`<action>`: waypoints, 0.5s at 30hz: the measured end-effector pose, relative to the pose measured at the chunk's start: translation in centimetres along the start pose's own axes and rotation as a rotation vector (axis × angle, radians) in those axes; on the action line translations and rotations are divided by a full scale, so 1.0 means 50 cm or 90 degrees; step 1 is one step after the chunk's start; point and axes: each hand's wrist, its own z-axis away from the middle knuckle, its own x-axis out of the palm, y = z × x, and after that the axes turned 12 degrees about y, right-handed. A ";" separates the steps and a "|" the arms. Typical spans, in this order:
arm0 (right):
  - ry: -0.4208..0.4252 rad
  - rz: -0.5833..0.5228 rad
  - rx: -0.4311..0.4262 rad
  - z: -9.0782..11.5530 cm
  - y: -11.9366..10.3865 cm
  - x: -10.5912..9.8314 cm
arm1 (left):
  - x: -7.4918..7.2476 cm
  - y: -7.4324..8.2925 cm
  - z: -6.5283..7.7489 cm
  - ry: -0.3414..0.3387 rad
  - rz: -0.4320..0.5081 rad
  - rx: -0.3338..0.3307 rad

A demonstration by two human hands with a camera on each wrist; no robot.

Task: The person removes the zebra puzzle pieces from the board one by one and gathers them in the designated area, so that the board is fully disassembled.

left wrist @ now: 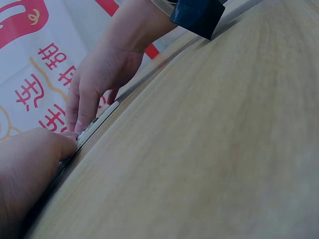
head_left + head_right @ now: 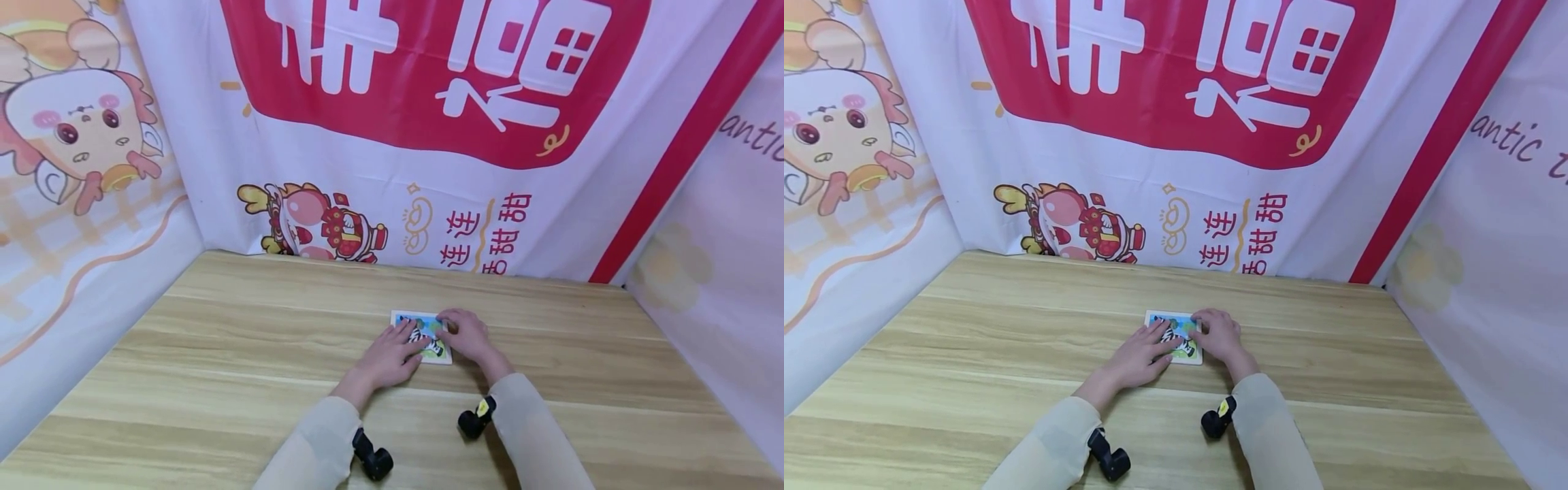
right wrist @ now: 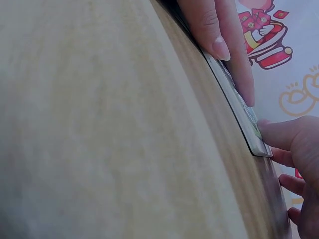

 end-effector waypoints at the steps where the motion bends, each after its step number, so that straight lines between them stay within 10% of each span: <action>1: 0.000 0.007 -0.003 -0.001 0.000 0.000 | 0.001 0.000 0.000 -0.002 -0.001 -0.001; 15: -0.032 0.029 0.014 -0.015 -0.010 0.000 | -0.006 0.004 -0.001 -0.008 0.004 0.001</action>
